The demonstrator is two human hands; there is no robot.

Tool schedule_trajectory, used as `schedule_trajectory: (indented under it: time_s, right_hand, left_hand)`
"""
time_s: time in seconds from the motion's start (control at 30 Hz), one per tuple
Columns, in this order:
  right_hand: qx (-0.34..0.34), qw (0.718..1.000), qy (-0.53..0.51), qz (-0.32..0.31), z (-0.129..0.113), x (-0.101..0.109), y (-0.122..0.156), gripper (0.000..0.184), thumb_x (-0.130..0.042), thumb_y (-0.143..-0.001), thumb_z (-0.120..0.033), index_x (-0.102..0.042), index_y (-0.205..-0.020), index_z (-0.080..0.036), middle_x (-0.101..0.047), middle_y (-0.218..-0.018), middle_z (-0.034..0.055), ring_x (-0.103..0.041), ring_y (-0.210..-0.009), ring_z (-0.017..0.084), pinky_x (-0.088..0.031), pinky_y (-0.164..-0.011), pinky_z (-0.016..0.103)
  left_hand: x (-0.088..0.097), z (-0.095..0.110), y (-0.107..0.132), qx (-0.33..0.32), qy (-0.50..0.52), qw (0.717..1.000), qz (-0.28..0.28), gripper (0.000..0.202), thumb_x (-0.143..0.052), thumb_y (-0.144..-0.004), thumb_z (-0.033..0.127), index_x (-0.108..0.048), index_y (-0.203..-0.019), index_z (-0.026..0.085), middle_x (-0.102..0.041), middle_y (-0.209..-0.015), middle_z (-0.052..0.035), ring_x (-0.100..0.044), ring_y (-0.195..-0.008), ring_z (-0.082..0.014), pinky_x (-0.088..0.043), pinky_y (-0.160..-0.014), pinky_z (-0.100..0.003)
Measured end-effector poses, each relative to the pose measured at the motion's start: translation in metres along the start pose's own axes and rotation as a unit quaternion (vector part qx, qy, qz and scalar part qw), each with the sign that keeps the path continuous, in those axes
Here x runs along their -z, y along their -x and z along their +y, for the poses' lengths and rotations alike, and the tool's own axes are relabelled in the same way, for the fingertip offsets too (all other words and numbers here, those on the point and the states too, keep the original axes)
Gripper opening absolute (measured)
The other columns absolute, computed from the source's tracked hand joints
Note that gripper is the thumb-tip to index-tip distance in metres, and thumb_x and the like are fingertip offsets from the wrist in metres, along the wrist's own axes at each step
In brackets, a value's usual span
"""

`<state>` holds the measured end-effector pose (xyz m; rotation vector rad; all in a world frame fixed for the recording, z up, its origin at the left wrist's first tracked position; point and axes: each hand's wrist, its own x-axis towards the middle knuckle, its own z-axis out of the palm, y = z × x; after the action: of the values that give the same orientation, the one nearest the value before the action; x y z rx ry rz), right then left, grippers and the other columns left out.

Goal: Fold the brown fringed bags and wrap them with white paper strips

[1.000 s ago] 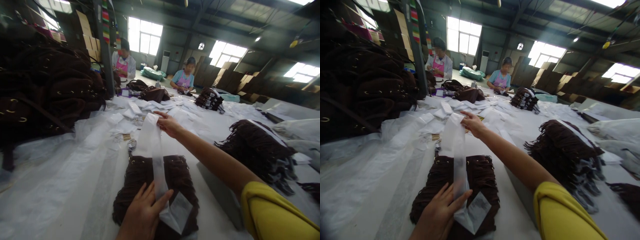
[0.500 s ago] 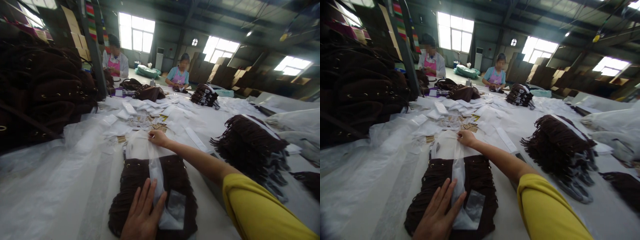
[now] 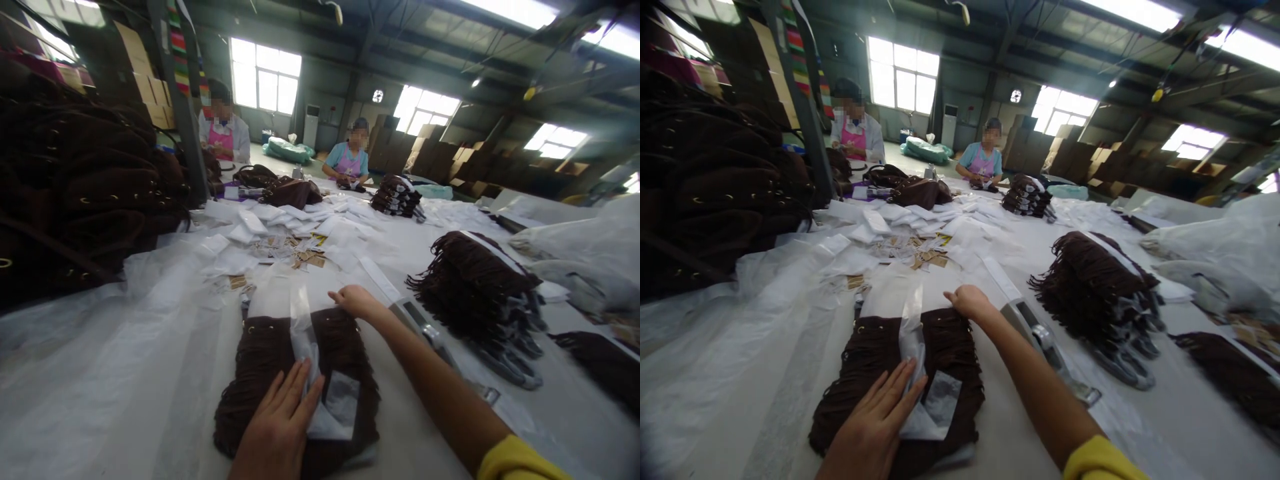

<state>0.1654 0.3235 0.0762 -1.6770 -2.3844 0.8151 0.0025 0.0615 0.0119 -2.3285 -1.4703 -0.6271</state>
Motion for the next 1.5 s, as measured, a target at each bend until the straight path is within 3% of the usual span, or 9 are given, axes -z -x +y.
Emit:
schedule_trajectory:
  time_s: [0.2, 0.37, 0.5, 0.6, 0.7, 0.87, 1.0, 1.1, 1.5]
  right_hand:
    - [-0.038, 0.984, -0.167, -0.046, 0.024, -0.011, 0.023, 0.069, -0.028, -0.097, -0.064, -0.069, -0.092, -0.009, -0.064, -0.062, 0.0089, -0.060, -0.054, 0.017, -0.048, -0.049, 0.026]
    - [0.049, 0.956, -0.285, -0.059, 0.015, -0.035, 0.033, 0.057, -0.034, -0.098, -0.056, -0.056, -0.128, -0.013, -0.059, -0.064, 0.0009, -0.057, -0.054, 0.012, -0.047, -0.050, 0.021]
    - [0.197, 0.925, -0.305, 0.113, -0.002, -0.065, 0.027, 0.066, -0.055, -0.091, -0.044, -0.032, -0.149, -0.022, -0.065, -0.086, 0.0032, -0.061, -0.065, 0.014, -0.052, -0.057, 0.024]
    - [0.331, 0.898, -0.216, 0.194, -0.010, -0.072, 0.018, 0.070, -0.065, -0.082, -0.032, -0.039, -0.146, -0.027, -0.050, -0.139, 0.0110, -0.060, -0.110, 0.025, -0.054, -0.090, 0.039]
    - [0.389, 0.891, -0.151, 0.177, -0.016, -0.068, 0.008, 0.060, -0.061, -0.082, -0.024, -0.047, -0.141, -0.030, -0.025, -0.158, 0.0058, -0.034, -0.139, 0.029, -0.035, -0.112, 0.049]
    - [0.398, 0.908, -0.126, 0.039, -0.028, -0.056, 0.013, 0.016, -0.055, -0.086, -0.031, -0.069, -0.090, -0.023, -0.062, -0.126, 0.0086, -0.053, -0.123, 0.025, -0.042, -0.106, 0.040]
    - [0.242, 0.956, -0.155, -0.067, -0.032, -0.045, 0.042, 0.032, -0.044, -0.093, -0.040, -0.064, -0.112, -0.023, -0.069, -0.103, 0.0055, -0.066, -0.095, 0.021, -0.052, -0.087, 0.031]
    - [0.233, 0.955, -0.155, -0.101, -0.029, -0.037, 0.054, 0.033, -0.049, -0.090, -0.040, -0.066, -0.112, -0.022, -0.068, -0.106, 0.0072, -0.064, -0.099, 0.024, -0.049, -0.090, 0.033]
    - [0.308, 0.950, -0.051, 0.013, -0.021, -0.042, 0.047, 0.014, -0.057, -0.084, -0.029, -0.066, -0.091, -0.020, -0.063, -0.096, 0.0077, -0.059, -0.097, 0.022, -0.046, -0.090, 0.033]
  left_hand:
    - [0.003, 0.000, 0.002, 0.013, 0.013, 1.000, -0.009, 0.077, -0.040, -0.071, -0.003, -0.044, -0.144, 0.020, -0.042, -0.150, -0.0142, -0.040, -0.138, -0.0245, -0.049, -0.102, -0.041]
    - [0.003, -0.002, 0.006, -0.025, 0.020, 0.999, 0.031, 0.075, -0.038, -0.071, -0.001, -0.047, -0.142, 0.019, -0.047, -0.146, -0.0152, -0.042, -0.137, -0.0247, -0.051, -0.099, -0.040]
    - [-0.002, -0.002, 0.009, -0.029, 0.017, 0.998, 0.049, 0.074, -0.037, -0.071, -0.001, -0.049, -0.141, 0.019, -0.051, -0.143, -0.0157, -0.047, -0.133, -0.0251, -0.053, -0.097, -0.039]
    - [-0.008, -0.002, 0.010, -0.030, 0.009, 0.998, 0.059, 0.072, -0.036, -0.073, -0.001, -0.049, -0.141, 0.021, -0.054, -0.140, -0.0152, -0.049, -0.131, -0.0253, -0.053, -0.097, -0.039]
    - [-0.015, -0.003, 0.012, -0.029, 0.003, 0.997, 0.068, 0.069, -0.036, -0.077, 0.000, -0.048, -0.142, 0.021, -0.055, -0.138, -0.0162, -0.049, -0.131, -0.0265, -0.053, -0.096, -0.039]
    - [-0.014, -0.002, 0.012, -0.018, 0.006, 0.998, 0.056, 0.071, -0.035, -0.078, -0.002, -0.045, -0.144, 0.022, -0.054, -0.141, -0.0146, -0.046, -0.134, -0.0259, -0.051, -0.099, -0.039]
    - [-0.005, 0.000, 0.011, -0.011, 0.029, 0.999, 0.041, 0.065, -0.033, -0.083, 0.000, -0.047, -0.142, 0.022, -0.052, -0.142, -0.0143, -0.046, -0.134, -0.0244, -0.051, -0.100, -0.038]
    - [-0.004, 0.001, 0.012, -0.031, 0.055, 0.997, 0.051, 0.053, -0.034, -0.092, 0.015, -0.045, -0.144, 0.021, -0.049, -0.144, -0.0182, -0.044, -0.135, -0.0285, -0.052, -0.098, -0.042]
    - [0.000, -0.002, 0.021, -0.069, 0.090, 0.993, 0.034, 0.068, -0.046, -0.088, 0.007, -0.031, -0.150, 0.029, -0.032, -0.155, -0.0169, -0.035, -0.140, -0.0309, -0.043, -0.105, -0.048]
